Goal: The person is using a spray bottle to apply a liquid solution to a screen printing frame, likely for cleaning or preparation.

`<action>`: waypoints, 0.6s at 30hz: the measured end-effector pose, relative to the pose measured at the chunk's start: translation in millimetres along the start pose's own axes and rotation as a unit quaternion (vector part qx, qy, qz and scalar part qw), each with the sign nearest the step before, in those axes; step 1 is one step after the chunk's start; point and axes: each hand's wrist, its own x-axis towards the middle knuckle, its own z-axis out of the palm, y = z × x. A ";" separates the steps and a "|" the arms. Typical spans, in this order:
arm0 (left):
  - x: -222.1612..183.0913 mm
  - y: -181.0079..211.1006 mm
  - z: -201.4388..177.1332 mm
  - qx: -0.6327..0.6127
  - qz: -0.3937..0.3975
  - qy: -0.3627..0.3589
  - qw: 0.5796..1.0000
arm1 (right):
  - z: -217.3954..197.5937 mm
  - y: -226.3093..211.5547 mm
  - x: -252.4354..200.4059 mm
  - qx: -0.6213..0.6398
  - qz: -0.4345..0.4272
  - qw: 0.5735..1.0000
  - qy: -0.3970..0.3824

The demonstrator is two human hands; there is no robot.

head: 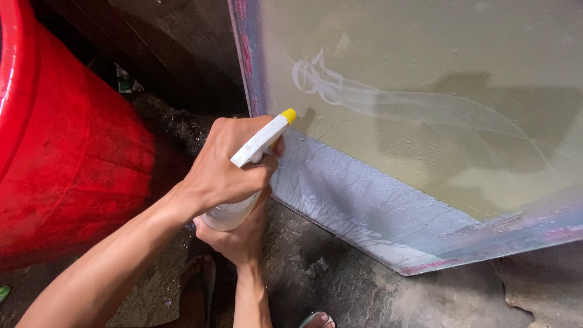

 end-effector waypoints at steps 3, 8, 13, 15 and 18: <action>-0.1 13.2 -3.3 -0.010 0.001 -0.034 0.999 | -5.4 0.7 0.5 0.075 -0.004 0.997 -0.016; -1.3 -11.2 -3.3 0.019 0.000 -0.036 0.999 | 2.6 6.8 9.5 0.075 -0.027 0.996 -0.029; -1.7 2.4 -18.6 0.031 0.069 -0.115 0.990 | -12.0 13.1 -13.2 -0.065 0.041 0.997 -0.018; -3.8 -5.6 -17.2 0.088 0.062 -0.117 0.987 | -14.5 5.2 -9.6 -0.097 0.087 0.991 -0.032; -4.0 -3.8 -12.2 0.018 0.021 -0.087 0.996 | -12.0 11.5 -13.9 -0.095 0.108 0.989 -0.025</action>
